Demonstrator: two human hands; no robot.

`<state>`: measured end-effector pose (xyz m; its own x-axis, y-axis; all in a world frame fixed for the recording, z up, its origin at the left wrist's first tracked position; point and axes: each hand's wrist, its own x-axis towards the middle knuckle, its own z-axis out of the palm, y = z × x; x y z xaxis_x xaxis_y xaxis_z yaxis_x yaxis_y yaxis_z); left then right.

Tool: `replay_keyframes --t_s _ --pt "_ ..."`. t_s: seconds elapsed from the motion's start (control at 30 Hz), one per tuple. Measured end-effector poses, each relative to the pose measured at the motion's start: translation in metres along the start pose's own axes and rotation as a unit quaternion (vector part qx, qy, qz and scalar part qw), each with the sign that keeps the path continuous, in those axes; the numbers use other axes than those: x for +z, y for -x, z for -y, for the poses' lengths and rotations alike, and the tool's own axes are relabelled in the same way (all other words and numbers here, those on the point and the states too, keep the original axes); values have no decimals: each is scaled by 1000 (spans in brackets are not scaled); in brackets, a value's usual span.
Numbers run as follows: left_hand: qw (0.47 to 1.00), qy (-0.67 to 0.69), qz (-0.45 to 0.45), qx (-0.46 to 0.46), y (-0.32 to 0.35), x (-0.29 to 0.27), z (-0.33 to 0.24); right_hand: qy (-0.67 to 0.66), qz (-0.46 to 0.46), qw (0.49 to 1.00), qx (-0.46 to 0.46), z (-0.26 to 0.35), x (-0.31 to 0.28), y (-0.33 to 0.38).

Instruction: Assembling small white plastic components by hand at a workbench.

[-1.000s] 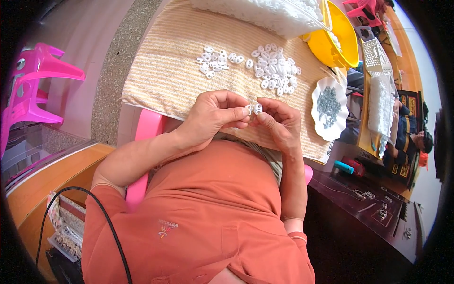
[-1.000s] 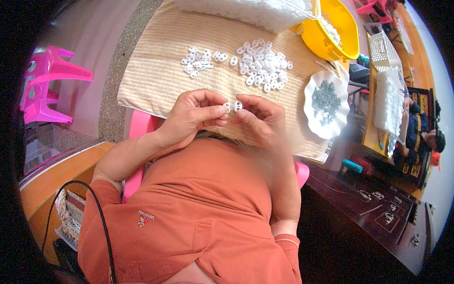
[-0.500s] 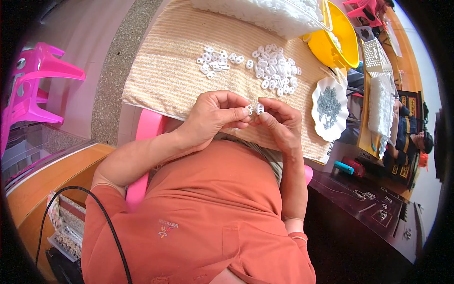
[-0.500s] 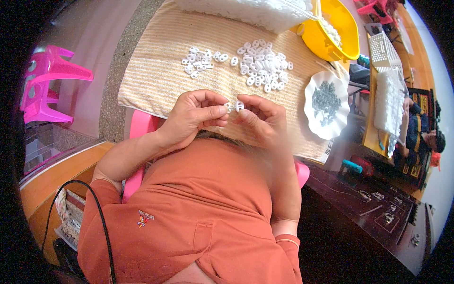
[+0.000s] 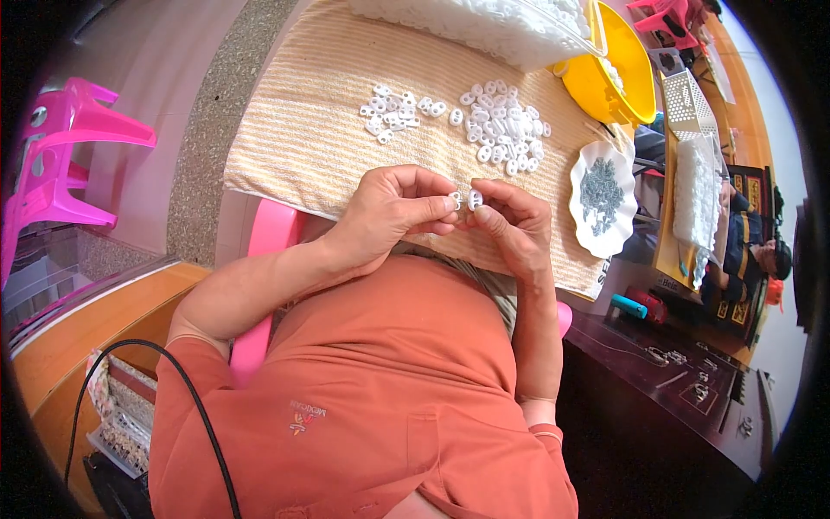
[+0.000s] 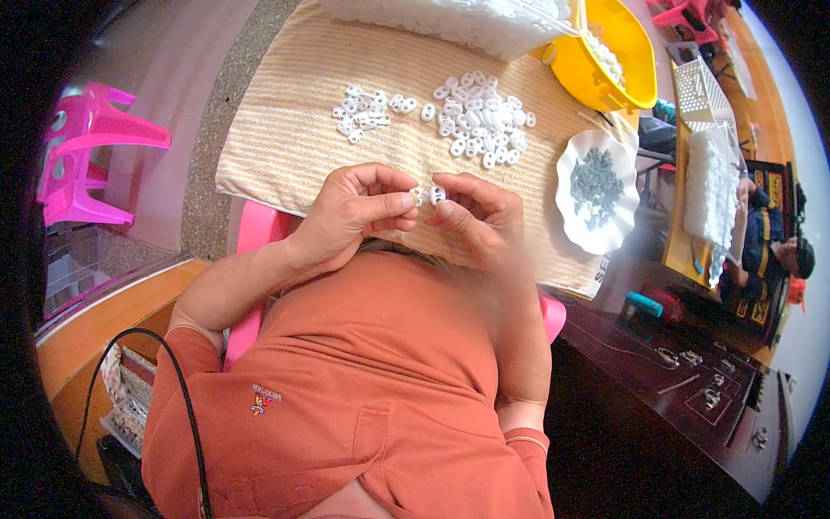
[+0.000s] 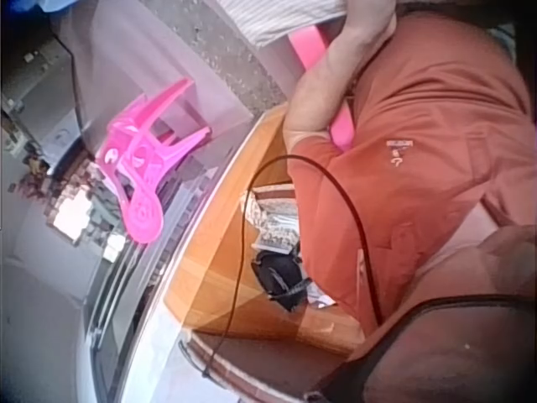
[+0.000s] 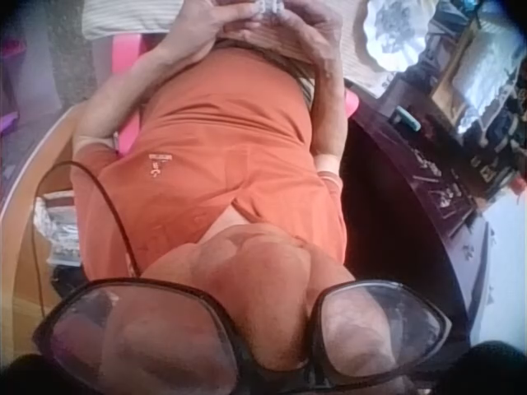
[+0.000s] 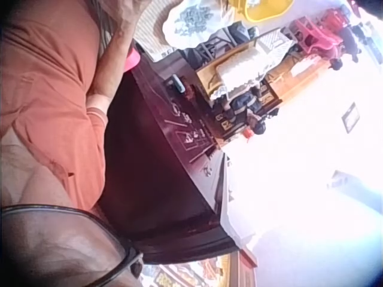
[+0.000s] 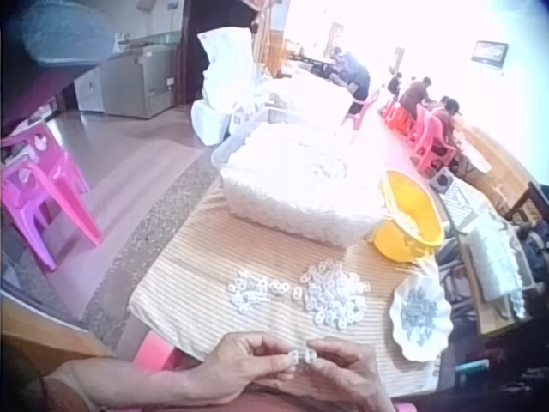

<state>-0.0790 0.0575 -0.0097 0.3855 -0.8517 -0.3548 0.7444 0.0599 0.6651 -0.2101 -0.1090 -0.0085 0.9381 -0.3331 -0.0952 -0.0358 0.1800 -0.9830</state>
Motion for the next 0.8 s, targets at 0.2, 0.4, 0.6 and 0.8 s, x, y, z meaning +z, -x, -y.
replay_keyframes --t_s 0.2,0.4,0.6,0.8 --pt "1000 -4 -1 -4 1 1 -1 3 7 1000 4 2 1 0" --pt "1000 -10 1 -5 0 1 -1 -9 12 1000 -7 2 3 -1" --pt "1000 -17 5 -6 1 2 -2 -1 21 1000 -2 3 4 -1" --pt "1000 -20 12 -2 0 2 -2 0 35 999 -20 3 6 -2"
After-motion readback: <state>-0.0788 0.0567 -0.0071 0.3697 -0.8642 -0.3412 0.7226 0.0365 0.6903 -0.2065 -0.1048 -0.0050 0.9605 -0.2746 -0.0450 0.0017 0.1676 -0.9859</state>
